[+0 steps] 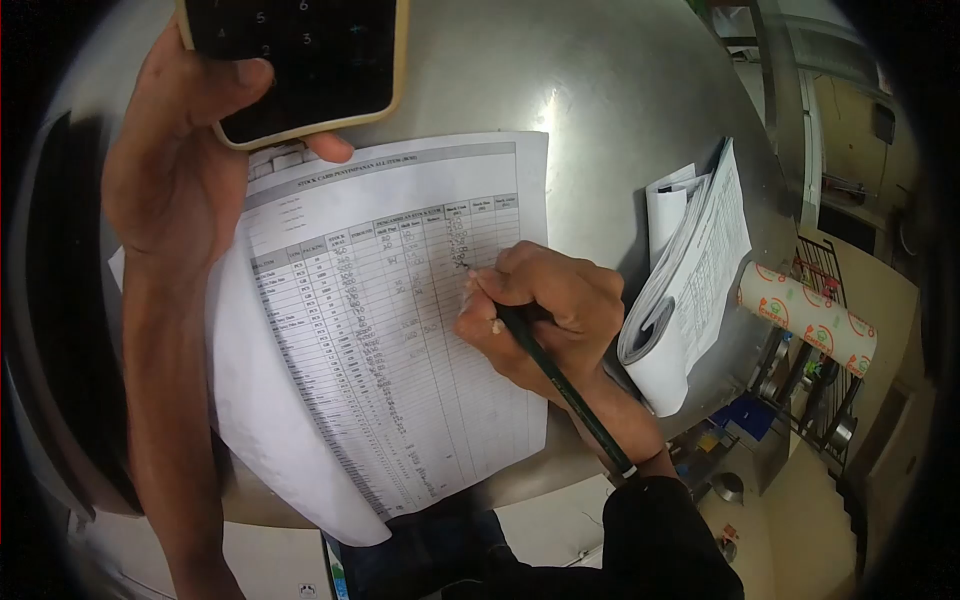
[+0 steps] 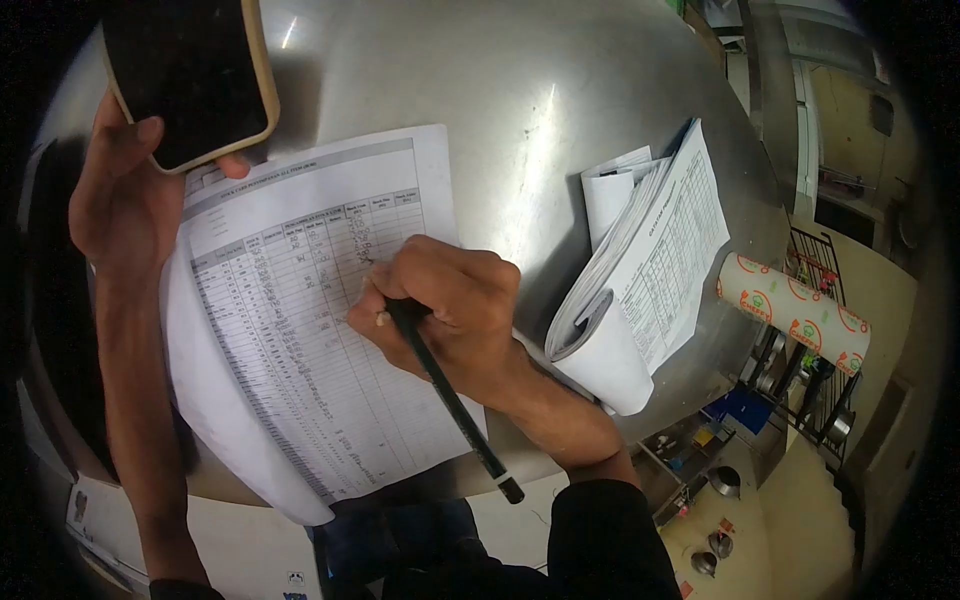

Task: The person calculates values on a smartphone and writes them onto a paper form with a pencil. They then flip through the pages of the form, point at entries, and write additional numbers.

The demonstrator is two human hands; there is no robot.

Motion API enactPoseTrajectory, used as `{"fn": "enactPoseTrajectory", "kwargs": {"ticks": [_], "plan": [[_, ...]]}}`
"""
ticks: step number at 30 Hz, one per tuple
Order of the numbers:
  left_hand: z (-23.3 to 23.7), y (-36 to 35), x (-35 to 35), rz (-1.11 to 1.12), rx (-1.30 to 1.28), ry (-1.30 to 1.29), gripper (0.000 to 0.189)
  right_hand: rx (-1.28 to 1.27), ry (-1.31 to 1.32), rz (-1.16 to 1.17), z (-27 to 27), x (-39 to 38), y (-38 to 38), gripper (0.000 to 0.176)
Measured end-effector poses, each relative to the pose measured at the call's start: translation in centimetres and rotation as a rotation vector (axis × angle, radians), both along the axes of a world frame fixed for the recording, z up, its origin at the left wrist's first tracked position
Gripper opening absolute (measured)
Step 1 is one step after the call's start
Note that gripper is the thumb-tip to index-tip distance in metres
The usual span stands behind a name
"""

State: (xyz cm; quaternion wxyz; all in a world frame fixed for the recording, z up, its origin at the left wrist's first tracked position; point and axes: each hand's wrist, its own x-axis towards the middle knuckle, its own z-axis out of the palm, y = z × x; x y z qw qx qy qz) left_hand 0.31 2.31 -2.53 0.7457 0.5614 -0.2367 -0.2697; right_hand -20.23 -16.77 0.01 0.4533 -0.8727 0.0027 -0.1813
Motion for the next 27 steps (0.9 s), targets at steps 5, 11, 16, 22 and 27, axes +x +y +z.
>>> {"fn": "enactPoseTrajectory", "kwargs": {"ticks": [5,11,16,22,27], "plan": [[-0.1,0.2,0.3,-0.055,-0.006,0.015,0.061,0.012,-0.024,-0.025,-0.3,0.1,0.3,0.033],[-0.3,-0.4,-0.4,0.127,-0.013,-0.016,0.062,0.049,0.003,-0.038,-0.4,-0.1,0.4,0.033],[-0.1,-0.1,0.3,-0.011,-0.013,-0.039,0.062,0.226,0.245,-0.083,0.8,-0.6,-0.2,0.01],[-0.3,-0.5,0.2,-0.015,-0.09,0.004,0.061,0.367,0.21,-0.047,0.5,-0.6,-0.2,0.011],[0.8,-0.8,0.0,-0.02,-0.105,0.047,0.058,0.257,0.225,0.042,0.7,-0.9,-0.6,0.01]]}}
